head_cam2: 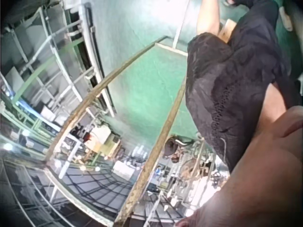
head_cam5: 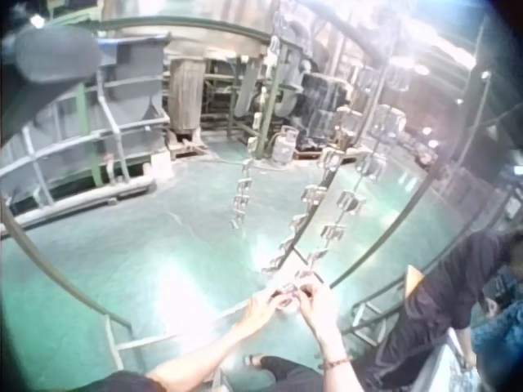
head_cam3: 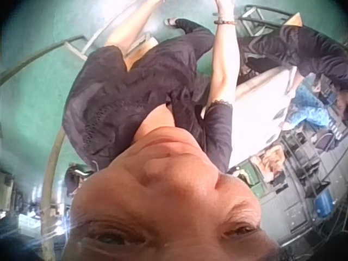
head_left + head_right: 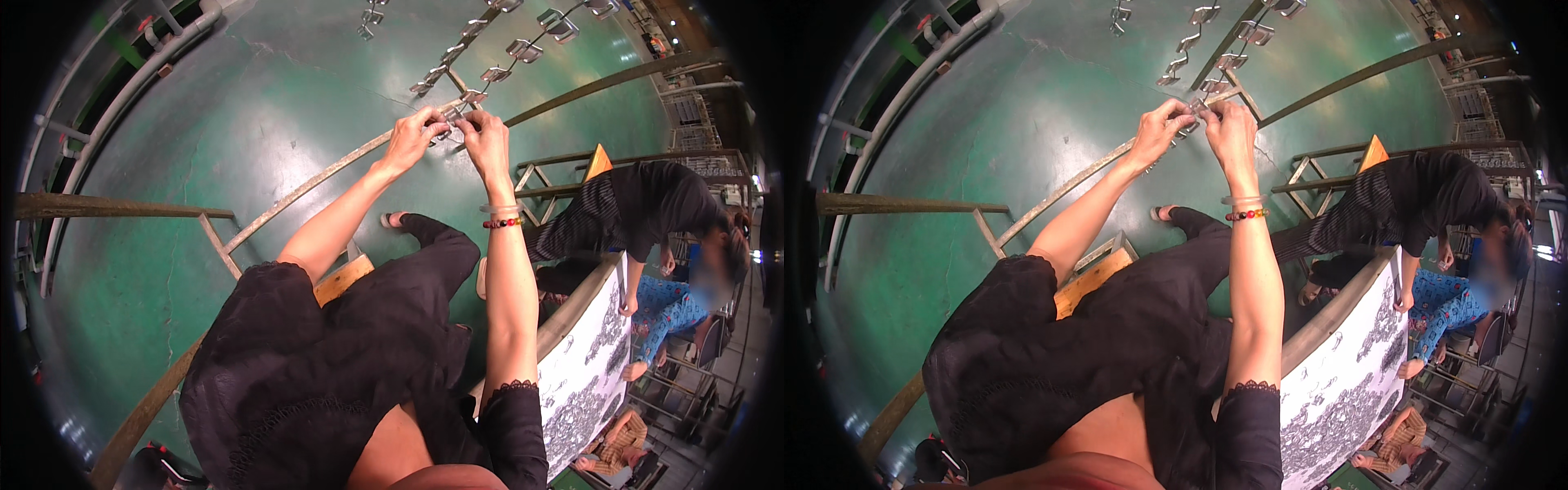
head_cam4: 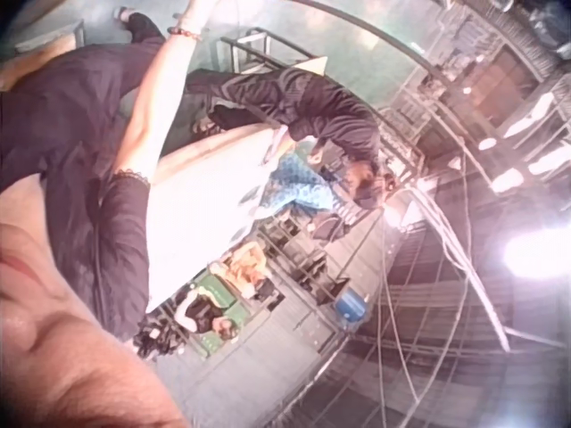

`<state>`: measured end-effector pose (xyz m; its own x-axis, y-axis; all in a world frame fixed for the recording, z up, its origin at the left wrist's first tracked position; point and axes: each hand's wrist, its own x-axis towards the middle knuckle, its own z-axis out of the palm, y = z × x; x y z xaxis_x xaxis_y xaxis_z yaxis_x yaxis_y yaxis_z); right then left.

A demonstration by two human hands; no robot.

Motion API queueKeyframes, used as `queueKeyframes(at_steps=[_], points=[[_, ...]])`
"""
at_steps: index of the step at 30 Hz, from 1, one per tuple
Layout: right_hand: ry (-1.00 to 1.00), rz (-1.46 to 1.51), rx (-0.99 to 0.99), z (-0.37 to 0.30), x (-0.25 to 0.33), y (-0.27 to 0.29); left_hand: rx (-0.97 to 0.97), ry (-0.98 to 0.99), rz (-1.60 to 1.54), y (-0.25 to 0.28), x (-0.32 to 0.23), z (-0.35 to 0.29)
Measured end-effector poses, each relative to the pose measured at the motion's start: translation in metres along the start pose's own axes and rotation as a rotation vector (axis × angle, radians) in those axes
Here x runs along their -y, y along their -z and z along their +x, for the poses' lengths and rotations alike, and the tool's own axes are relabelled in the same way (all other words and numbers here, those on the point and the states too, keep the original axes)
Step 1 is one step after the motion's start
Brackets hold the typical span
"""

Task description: The person picks small metal clips and rectangular pieces from a table and links them together by hand. They repeatedly reach for parts, connect them into a chain, and place the assembled chain onto a nearby metal rack.

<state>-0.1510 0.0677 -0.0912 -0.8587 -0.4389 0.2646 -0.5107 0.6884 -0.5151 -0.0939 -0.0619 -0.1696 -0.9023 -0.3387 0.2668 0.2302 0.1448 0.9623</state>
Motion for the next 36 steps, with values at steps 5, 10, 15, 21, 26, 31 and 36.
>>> queueKeyframes(at_steps=[5,10,15,21,26,31,36], points=[[0.059,-0.042,-0.067,-0.012,-0.001,-0.002,-0.207,-0.163,0.11,0.001,0.015,-0.007],[0.062,-0.024,-0.115,-0.025,0.003,-0.002,-0.082,-0.084,0.21,0.004,0.029,-0.028],[0.053,0.042,-0.122,-0.03,0.003,-0.002,-0.108,-0.094,0.139,-0.01,0.036,-0.028],[-0.188,0.129,-0.003,-0.027,-0.019,-0.021,-0.112,-0.179,0.197,-0.013,0.037,-0.025],[-0.287,0.256,0.016,-0.027,-0.024,-0.036,-0.181,-0.297,0.305,-0.007,0.042,-0.023],[-0.268,0.355,0.037,-0.021,-0.024,-0.045,-0.17,-0.353,0.267,0.003,0.052,-0.023],[-0.324,0.209,0.078,-0.017,-0.014,-0.043,-0.105,-0.279,0.084,0.012,0.056,-0.028]])
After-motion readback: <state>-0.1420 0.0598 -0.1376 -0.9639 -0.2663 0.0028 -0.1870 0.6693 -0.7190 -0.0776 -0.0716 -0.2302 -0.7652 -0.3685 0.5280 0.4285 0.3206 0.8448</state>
